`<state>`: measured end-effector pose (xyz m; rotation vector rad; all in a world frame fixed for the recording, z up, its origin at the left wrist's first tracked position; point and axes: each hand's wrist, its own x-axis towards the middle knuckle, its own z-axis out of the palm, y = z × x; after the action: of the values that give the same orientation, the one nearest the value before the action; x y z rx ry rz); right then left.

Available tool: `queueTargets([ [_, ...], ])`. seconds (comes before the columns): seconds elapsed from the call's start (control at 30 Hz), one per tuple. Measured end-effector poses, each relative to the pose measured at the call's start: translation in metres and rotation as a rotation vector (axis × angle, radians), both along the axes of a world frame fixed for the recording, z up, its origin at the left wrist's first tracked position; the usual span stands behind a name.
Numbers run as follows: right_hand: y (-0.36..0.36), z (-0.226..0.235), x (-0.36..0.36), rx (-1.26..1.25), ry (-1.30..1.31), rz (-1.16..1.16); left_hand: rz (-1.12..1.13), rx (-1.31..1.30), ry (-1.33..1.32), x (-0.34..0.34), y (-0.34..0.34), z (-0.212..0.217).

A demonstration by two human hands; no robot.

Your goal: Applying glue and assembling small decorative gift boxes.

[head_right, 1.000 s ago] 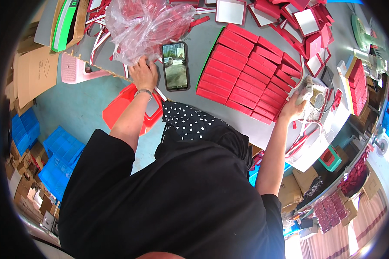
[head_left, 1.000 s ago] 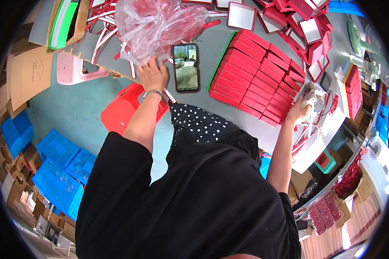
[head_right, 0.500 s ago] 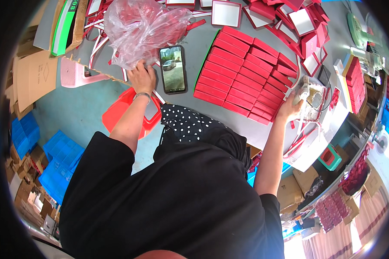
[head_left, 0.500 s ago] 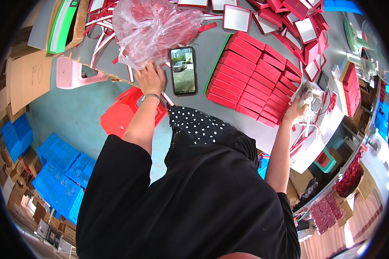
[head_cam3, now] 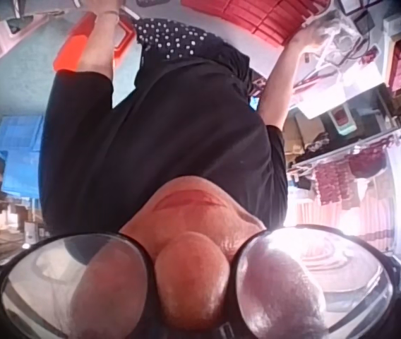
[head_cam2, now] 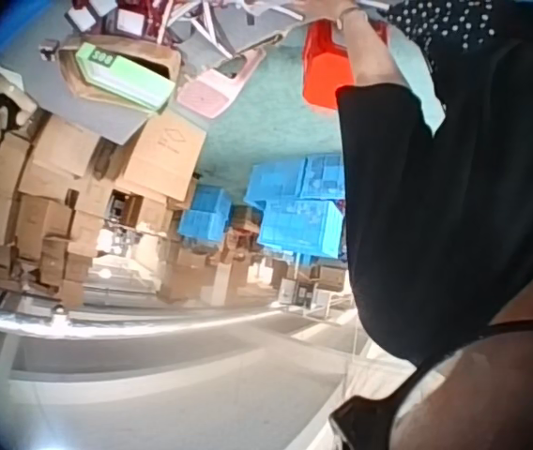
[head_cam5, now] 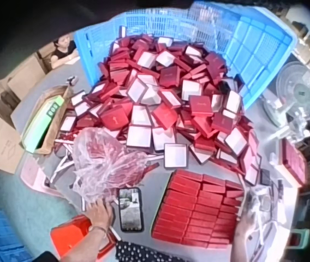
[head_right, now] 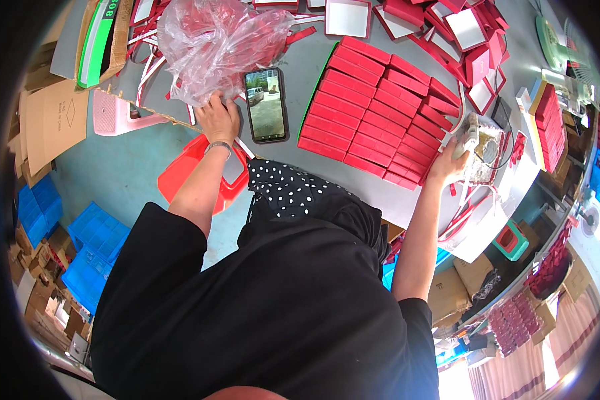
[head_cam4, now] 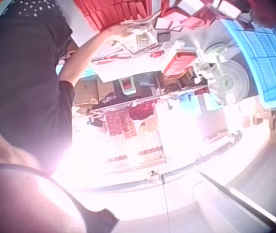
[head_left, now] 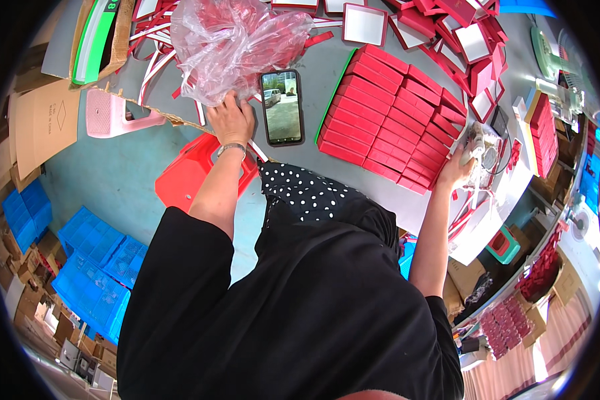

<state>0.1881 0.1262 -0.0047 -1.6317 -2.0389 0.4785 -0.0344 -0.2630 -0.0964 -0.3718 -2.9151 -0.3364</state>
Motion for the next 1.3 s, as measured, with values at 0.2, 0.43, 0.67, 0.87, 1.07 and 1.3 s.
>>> queueTargets([
  [0.2, 0.0023, -0.0035, 0.0021, 0.025, 0.018, 0.022, -0.008, 0.011, 0.015, -0.0012, -0.0007, -0.0021],
  [0.43, -0.0007, 0.0006, -0.0014, -0.035, 0.038, 0.0, 0.004, -0.006, -0.005, -0.001, 0.0, -0.0003],
  [0.67, -0.0013, 0.0003, -0.0011, -0.019, 0.053, 0.012, 0.002, -0.008, -0.003, -0.0008, 0.0002, 0.0005],
  [0.87, 0.0007, -0.0019, 0.0006, -0.021, 0.066, 0.013, 0.001, -0.009, -0.012, -0.001, -0.0008, -0.0024],
  [1.07, -0.0004, -0.0003, -0.0008, -0.005, 0.02, 0.009, 0.006, -0.013, -0.016, -0.0011, -0.0013, -0.0028],
  [1.3, -0.0006, -0.0001, -0.001, 0.002, 0.027, 0.018, -0.004, -0.01, 0.006, -0.0013, -0.0006, -0.0014],
])
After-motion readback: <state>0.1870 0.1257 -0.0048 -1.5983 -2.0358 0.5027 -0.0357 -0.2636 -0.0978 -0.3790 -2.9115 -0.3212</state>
